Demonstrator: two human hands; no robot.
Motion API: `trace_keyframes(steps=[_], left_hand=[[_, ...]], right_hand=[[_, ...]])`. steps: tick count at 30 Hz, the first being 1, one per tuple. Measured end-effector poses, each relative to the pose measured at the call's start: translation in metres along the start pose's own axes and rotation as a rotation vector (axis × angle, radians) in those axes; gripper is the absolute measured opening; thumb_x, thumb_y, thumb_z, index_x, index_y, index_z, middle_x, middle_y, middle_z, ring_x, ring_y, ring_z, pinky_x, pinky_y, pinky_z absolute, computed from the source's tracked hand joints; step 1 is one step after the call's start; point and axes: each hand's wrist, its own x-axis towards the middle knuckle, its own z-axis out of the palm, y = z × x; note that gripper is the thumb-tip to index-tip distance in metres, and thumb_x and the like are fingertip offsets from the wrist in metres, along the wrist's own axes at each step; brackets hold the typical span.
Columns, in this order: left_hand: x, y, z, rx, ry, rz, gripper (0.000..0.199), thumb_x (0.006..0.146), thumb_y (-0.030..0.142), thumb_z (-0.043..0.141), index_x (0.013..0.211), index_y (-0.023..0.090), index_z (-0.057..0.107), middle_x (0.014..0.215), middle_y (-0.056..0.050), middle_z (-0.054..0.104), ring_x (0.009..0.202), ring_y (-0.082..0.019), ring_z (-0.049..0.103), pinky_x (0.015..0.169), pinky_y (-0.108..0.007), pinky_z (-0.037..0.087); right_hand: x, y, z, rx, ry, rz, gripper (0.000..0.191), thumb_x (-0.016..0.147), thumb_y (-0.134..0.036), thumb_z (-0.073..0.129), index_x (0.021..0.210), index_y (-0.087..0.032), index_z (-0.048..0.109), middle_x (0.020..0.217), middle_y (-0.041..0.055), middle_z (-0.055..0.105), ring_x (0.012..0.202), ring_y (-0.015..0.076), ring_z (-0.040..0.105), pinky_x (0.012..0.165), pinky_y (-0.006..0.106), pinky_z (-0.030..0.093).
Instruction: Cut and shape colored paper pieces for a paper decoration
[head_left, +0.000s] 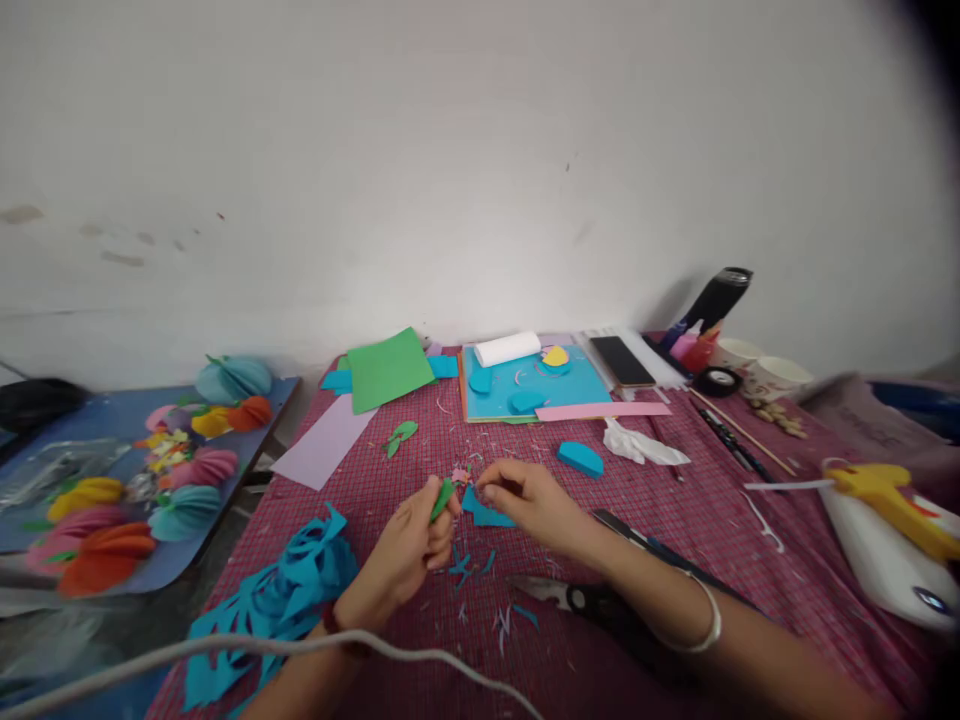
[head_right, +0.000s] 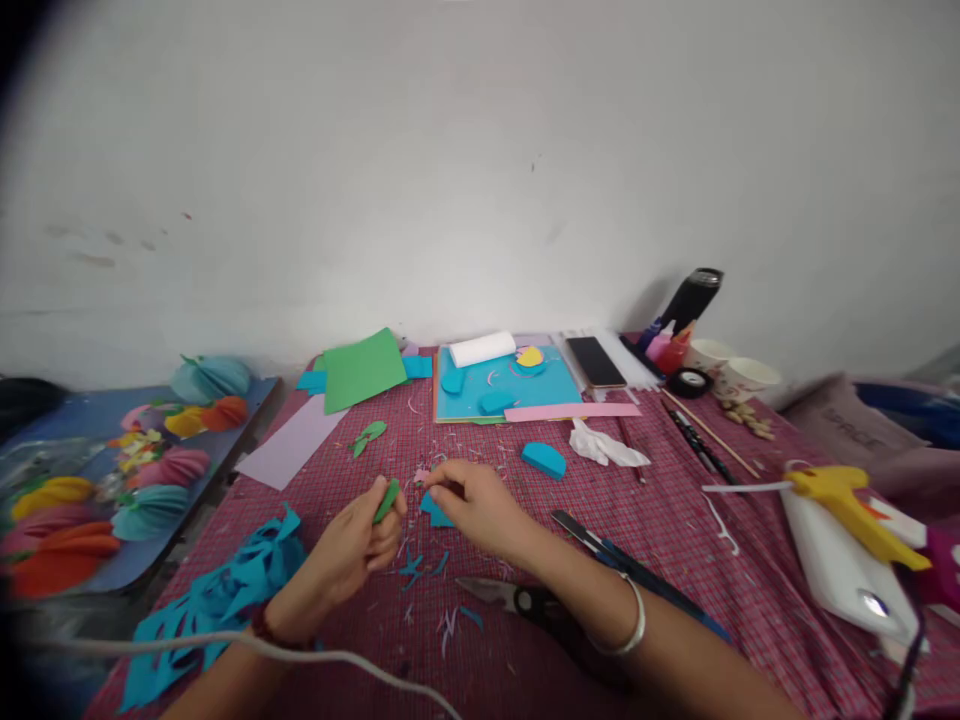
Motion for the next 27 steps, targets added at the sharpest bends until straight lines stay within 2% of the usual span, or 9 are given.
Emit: trace_keyframes(steps=[5,10,15,18,22,27], left_hand=[[0.01,-0.002,0.013,0.023,0.064,-0.007,0.046,0.079,0.063,0.049,0.072,0.018,0.051,0.045,0.011,0.021,0.038,-0.005,0.013,0.034,-0.018,0.019],[0.017,-0.003,0.024,0.05,0.127,0.002,0.048,0.076,0.065,0.053,0.066,0.019,0.044,0.046,0.011,0.023,0.038,-0.005,0.015,0.034,-0.018,0.021],[0.023,-0.007,0.035,0.05,0.158,0.023,0.048,0.075,0.065,0.053,0.065,0.02,0.039,0.046,0.011,0.024,0.039,-0.005,0.019,0.034,-0.018,0.021],[0.028,-0.009,0.041,0.042,0.144,0.031,0.048,0.078,0.064,0.051,0.064,0.02,0.037,0.047,0.011,0.024,0.04,-0.005,0.019,0.035,-0.018,0.022],[0.032,-0.005,0.048,-0.005,0.083,0.019,0.05,0.079,0.065,0.048,0.062,0.021,0.033,0.046,0.011,0.022,0.039,-0.004,0.017,0.034,-0.017,0.02],[0.034,-0.003,0.055,0.026,0.061,-0.011,0.041,0.071,0.055,0.066,0.079,0.021,0.045,0.043,0.015,0.021,0.037,-0.005,0.013,0.033,-0.016,0.018]], right_hand=[[0.012,-0.003,0.003,0.145,-0.04,-0.023,0.016,0.082,-0.013,0.052,0.089,-0.02,0.064,0.082,0.0014,0.067,0.076,0.0146,0.06,0.069,0.026,0.045],[0.012,0.002,-0.003,0.013,-0.027,-0.111,0.012,0.082,-0.014,0.056,0.085,-0.02,0.066,0.08,0.0012,0.064,0.075,0.0138,0.057,0.07,0.026,0.043],[0.011,0.008,-0.008,0.01,0.002,-0.131,0.009,0.08,-0.013,0.059,0.078,-0.019,0.066,0.071,-0.0011,0.059,0.069,0.012,0.054,0.065,0.023,0.04],[0.012,0.01,-0.01,0.035,0.035,-0.098,0.009,0.078,-0.011,0.059,0.074,-0.018,0.064,0.069,-0.0015,0.058,0.067,0.0114,0.053,0.063,0.023,0.039],[0.014,0.012,-0.014,0.156,0.072,0.033,0.012,0.078,-0.01,0.054,0.071,-0.016,0.061,0.065,-0.0018,0.056,0.062,0.0107,0.051,0.059,0.022,0.038],[0.016,0.019,-0.015,0.301,0.069,0.108,0.01,0.077,-0.014,0.05,0.07,-0.017,0.057,0.063,-0.0029,0.054,0.058,0.01,0.048,0.054,0.021,0.037]])
